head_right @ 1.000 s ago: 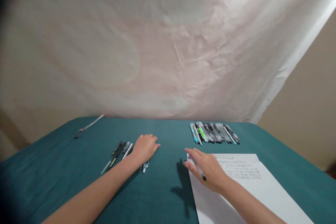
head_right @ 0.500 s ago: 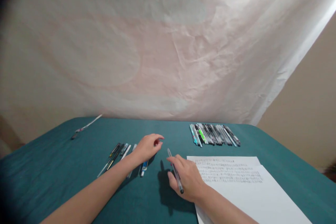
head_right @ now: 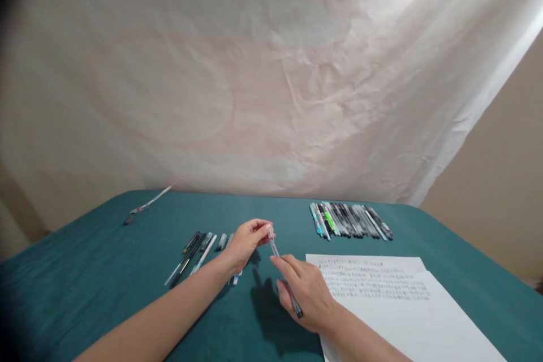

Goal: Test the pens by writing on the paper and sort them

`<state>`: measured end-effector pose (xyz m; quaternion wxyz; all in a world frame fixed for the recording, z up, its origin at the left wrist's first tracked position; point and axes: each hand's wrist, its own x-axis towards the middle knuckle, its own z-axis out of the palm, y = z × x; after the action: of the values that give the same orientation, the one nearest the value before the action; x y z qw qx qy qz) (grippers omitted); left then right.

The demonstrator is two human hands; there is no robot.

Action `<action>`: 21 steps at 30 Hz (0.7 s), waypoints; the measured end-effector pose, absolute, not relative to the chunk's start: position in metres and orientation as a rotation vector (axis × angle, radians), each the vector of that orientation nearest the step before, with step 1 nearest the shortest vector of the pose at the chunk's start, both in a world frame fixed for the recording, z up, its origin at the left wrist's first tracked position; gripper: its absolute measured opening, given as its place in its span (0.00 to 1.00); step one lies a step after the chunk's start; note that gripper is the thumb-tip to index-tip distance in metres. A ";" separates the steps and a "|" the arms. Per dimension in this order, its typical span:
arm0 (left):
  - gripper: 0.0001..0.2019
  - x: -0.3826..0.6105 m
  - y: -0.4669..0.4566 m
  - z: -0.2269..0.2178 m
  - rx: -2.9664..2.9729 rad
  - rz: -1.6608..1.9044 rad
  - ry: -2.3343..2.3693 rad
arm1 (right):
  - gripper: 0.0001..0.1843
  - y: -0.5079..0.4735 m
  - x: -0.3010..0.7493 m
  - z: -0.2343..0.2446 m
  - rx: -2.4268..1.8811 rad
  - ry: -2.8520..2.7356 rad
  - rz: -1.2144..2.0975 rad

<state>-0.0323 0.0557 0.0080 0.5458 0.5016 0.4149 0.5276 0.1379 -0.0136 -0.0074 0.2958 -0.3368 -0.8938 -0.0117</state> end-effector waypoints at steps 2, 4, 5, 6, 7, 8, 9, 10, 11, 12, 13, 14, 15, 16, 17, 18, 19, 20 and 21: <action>0.12 -0.030 0.054 0.007 1.150 1.261 0.969 | 0.23 -0.014 0.138 -0.007 -0.900 -2.381 -0.025; 0.11 -0.028 0.052 0.007 1.124 1.269 0.961 | 0.23 -0.014 0.138 -0.007 -0.903 -2.379 -0.028; 0.11 -0.027 0.052 0.007 1.116 1.272 0.958 | 0.23 -0.014 0.138 -0.007 -0.902 -2.378 -0.030; 0.10 -0.027 0.052 0.006 1.111 1.274 0.957 | 0.23 -0.014 0.138 -0.007 -0.902 -2.376 -0.032; 0.09 -0.027 0.052 0.006 1.107 1.274 0.955 | 0.23 -0.014 0.138 -0.007 -0.903 -2.371 -0.034; 0.09 -0.027 0.052 0.006 1.105 1.274 0.955 | 0.23 -0.014 0.138 -0.007 -0.907 -2.366 -0.036; 0.09 -0.027 0.052 0.006 1.104 1.273 0.955 | 0.23 -0.014 0.138 -0.007 -0.911 -2.362 -0.038; 0.08 -0.027 0.052 0.005 1.103 1.273 0.957 | 0.23 -0.013 0.138 -0.007 -0.917 -2.359 -0.038; 0.08 -0.027 0.052 0.005 1.103 1.272 0.958 | 0.23 -0.013 0.138 -0.007 -0.925 -2.357 -0.038; 0.08 -0.027 0.052 0.005 1.103 1.271 0.958 | 0.22 -0.013 0.138 -0.007 -0.930 -2.354 -0.039; 0.09 -0.027 0.052 0.004 1.103 1.268 0.958 | 0.22 -0.012 0.138 -0.007 -0.931 -2.350 -0.038; 0.09 -0.026 0.051 0.004 1.102 1.265 0.957 | 0.22 -0.012 0.138 -0.007 -0.932 -2.345 -0.034; 0.10 -0.026 0.051 0.004 1.100 1.260 0.954 | 0.22 -0.012 0.137 -0.007 -0.931 -2.339 -0.028; 0.10 -0.025 0.050 0.004 1.098 1.256 0.952 | 0.22 -0.011 0.137 -0.008 -0.930 -2.331 -0.022; 0.10 -0.024 0.048 0.004 1.095 1.253 0.949 | 0.22 -0.011 0.137 -0.008 -0.929 -2.325 -0.019; 0.11 -0.023 0.047 0.004 1.093 1.252 0.946 | 0.21 -0.011 0.137 -0.009 -0.925 -2.319 -0.020; 0.11 -0.022 0.045 0.004 1.091 1.253 0.943 | 0.20 -0.010 0.137 -0.009 -0.919 -2.315 -0.026; 0.11 -0.022 0.044 0.004 1.089 1.255 0.940 | 0.18 -0.010 0.137 -0.010 -0.913 -2.310 -0.039; 0.11 -0.020 0.042 0.004 1.087 1.257 0.936 | 0.16 -0.009 0.137 -0.011 -0.904 -2.306 -0.062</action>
<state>-0.0205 0.0422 0.0041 0.5786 0.4649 0.4003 0.5374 0.1374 -0.0095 -0.0107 0.3259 -0.3448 -0.8800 -0.0235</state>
